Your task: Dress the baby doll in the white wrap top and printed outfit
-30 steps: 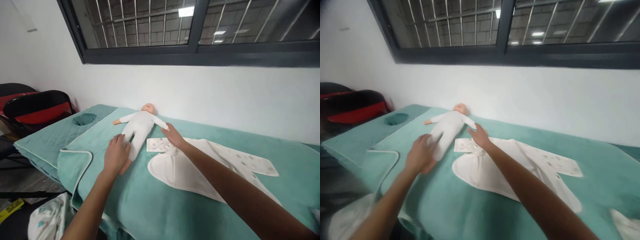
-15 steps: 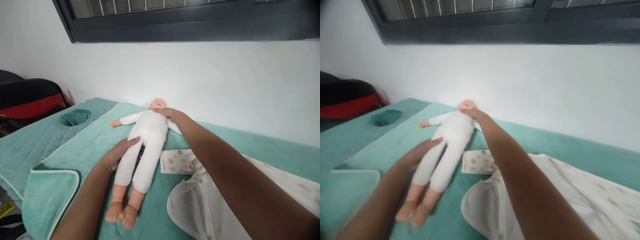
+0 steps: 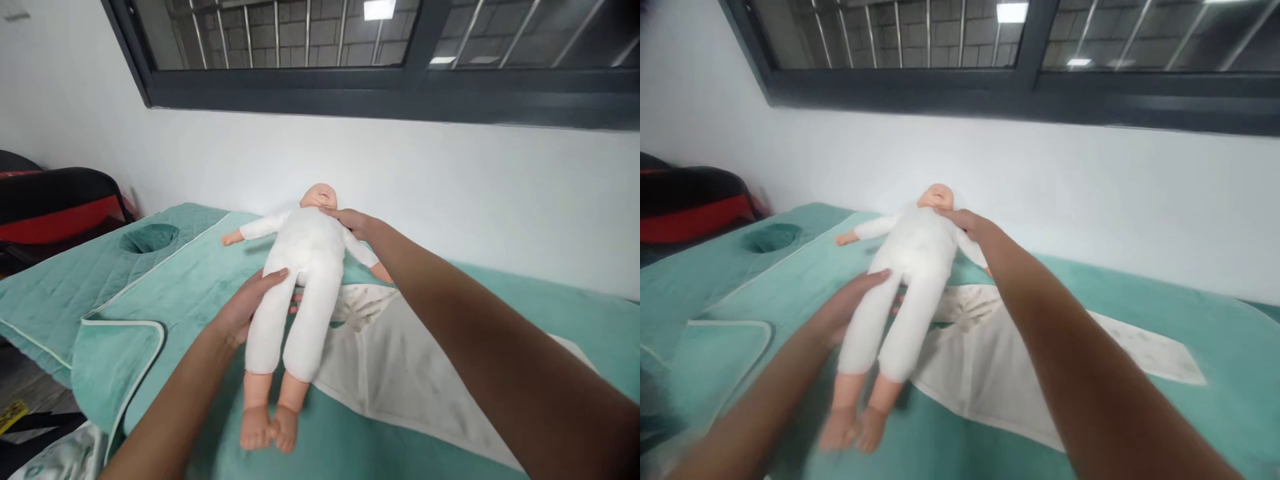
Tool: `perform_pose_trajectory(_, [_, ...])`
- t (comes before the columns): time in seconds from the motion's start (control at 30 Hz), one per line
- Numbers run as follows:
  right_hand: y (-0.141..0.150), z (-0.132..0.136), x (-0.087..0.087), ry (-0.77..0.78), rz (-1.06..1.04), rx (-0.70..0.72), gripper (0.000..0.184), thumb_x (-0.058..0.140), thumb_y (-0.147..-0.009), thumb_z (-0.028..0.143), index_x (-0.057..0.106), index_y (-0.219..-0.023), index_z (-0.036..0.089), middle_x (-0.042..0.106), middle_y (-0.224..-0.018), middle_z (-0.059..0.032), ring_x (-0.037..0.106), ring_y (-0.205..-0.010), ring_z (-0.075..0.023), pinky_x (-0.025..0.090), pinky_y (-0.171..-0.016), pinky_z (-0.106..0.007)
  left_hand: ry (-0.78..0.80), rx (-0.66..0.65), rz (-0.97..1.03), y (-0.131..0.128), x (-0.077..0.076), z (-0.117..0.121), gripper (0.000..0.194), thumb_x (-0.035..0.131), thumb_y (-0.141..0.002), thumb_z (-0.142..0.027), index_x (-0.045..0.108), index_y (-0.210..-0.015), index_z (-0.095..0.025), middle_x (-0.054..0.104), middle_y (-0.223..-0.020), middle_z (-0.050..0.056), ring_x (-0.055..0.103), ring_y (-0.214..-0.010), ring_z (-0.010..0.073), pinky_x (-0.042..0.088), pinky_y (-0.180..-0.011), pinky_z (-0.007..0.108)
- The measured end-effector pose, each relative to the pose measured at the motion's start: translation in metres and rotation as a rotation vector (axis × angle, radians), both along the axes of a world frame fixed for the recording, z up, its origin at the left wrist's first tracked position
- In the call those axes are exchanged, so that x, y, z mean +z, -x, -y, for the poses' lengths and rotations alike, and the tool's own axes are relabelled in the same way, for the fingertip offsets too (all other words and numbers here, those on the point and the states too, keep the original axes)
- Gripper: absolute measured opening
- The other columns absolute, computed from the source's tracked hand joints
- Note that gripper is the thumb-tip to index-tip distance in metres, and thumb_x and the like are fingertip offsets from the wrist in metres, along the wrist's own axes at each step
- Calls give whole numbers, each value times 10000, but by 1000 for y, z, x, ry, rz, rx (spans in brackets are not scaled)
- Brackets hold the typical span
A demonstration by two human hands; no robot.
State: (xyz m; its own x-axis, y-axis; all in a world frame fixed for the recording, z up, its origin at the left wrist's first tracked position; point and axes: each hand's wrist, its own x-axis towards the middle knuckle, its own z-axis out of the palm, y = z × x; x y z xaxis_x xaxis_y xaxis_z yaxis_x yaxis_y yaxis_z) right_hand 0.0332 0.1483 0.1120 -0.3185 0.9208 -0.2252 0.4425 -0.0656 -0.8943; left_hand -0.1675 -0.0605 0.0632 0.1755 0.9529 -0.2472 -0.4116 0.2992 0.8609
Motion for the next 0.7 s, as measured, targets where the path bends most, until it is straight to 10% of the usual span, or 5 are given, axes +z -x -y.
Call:
perform_pose_trajectory(0.17, [-99, 57, 30, -14, 76, -54, 725, 713, -716, 629, 629, -1187, 84, 675, -1165, -178, 631, -1064, -294, 510, -936, -388, -11, -34, 122, -93, 0, 53, 536, 703, -796, -305, 519, -1273, -146, 690, -1100, 167, 709, -859, 259, 601, -755, 397])
perform_pose_trajectory(0.4, [-200, 133, -6, -92, 177, -92, 693, 656, -772, 605, 590, -1270, 127, 633, -1269, -144, 650, -1062, -251, 525, -907, -332, 77, -95, 223, -196, -43, 108, 514, 735, -763, -311, 534, -1224, -203, 659, -1184, 151, 702, -929, 282, 608, -696, 389])
perform_pose_trajectory(0.7, [-220, 163, -38, -336, 496, -202, 627, 565, -813, 641, 552, -1280, 223, 655, -1175, -135, 583, -1108, -338, 420, -936, -441, 9, -48, -133, -205, -66, 114, 472, 580, -837, -562, 638, -1093, -169, 720, -998, 116, 689, -887, 242, 565, -786, 380])
